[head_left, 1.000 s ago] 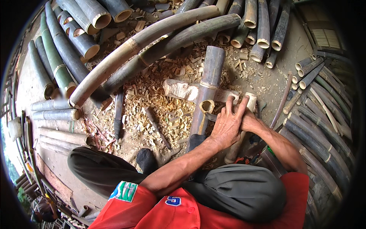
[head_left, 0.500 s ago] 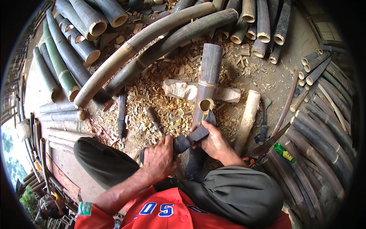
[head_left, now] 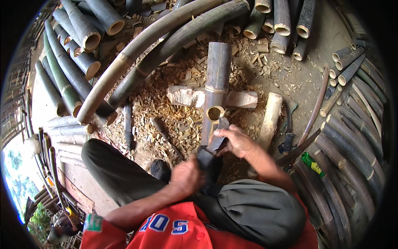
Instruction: The person carves a hole into a bamboo pole using a knife and then fits another bamboo pole into the opening.
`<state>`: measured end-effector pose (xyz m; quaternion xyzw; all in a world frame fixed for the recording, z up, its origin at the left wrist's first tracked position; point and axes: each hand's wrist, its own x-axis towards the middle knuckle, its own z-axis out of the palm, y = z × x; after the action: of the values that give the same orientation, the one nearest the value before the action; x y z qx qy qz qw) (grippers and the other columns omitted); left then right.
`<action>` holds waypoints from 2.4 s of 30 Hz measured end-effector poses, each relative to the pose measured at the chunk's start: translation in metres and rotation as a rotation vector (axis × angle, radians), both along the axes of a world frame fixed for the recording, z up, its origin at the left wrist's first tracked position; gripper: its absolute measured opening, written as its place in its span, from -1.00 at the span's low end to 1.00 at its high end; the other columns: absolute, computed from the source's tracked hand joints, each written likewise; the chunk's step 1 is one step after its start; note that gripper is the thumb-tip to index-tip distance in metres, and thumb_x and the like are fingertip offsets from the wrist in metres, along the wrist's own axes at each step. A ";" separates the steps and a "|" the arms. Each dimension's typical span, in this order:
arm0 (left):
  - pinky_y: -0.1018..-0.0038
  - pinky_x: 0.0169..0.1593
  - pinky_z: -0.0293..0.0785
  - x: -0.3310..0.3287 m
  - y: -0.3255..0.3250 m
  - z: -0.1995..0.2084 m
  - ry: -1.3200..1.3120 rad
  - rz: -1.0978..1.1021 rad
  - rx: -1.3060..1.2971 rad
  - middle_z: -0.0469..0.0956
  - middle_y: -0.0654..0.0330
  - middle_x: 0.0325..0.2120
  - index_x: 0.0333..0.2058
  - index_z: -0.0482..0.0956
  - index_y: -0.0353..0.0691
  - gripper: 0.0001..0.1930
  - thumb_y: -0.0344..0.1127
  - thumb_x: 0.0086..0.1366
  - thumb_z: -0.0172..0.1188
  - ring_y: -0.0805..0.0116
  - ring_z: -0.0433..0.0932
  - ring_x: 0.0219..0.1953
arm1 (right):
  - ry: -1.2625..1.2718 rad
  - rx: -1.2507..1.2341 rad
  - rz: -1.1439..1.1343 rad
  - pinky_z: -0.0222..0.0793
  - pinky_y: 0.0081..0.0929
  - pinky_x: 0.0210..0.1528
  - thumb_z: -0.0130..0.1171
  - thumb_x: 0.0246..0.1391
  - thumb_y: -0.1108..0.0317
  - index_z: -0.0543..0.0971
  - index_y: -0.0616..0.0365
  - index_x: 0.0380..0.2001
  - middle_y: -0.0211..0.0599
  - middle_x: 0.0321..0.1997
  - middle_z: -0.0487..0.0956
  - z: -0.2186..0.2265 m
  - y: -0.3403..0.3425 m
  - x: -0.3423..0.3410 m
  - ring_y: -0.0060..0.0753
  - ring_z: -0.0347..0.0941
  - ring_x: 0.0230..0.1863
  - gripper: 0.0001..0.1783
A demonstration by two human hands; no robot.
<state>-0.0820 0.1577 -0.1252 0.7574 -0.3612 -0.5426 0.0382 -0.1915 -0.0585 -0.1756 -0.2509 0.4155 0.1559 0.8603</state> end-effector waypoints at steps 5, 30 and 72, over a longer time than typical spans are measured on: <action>0.10 -0.47 0.58 0.008 -0.001 -0.006 -0.107 -0.130 -0.125 0.61 -0.11 -0.58 -0.02 0.35 -0.52 -0.31 -0.09 0.08 0.43 -0.04 0.66 -0.52 | -0.004 -0.040 -0.101 0.71 -0.27 -0.30 0.14 0.31 0.17 0.63 0.24 -0.18 -0.15 -0.22 0.69 -0.001 0.012 -0.002 -0.26 0.69 -0.28 -0.68; 0.40 -0.23 0.57 0.041 0.001 -0.005 0.375 0.910 0.063 0.70 0.15 -0.38 -0.18 0.68 -0.48 -0.49 -0.33 -0.12 0.61 0.39 0.61 -0.42 | 0.136 -0.075 0.008 0.67 -0.26 -0.48 0.05 0.35 0.23 0.45 0.21 -0.12 -0.12 -0.28 0.66 0.012 0.028 0.059 -0.23 0.64 -0.43 -0.75; 0.07 -0.26 0.55 0.136 -0.090 0.053 -0.600 -0.326 -0.523 0.68 -0.02 -0.48 -0.32 0.64 -0.27 -0.79 -0.34 0.04 0.30 -0.07 0.68 -0.38 | -0.211 0.444 -0.776 0.69 -0.19 -0.12 -0.05 0.40 0.27 0.53 0.12 -0.07 -0.09 -0.06 0.68 0.012 0.044 0.054 -0.24 0.65 -0.19 -0.77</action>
<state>0.0542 0.0676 -0.0724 0.7795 -0.5967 -0.1873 0.0360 -0.1377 -0.0146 -0.1640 0.0994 0.3456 -0.1189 0.9255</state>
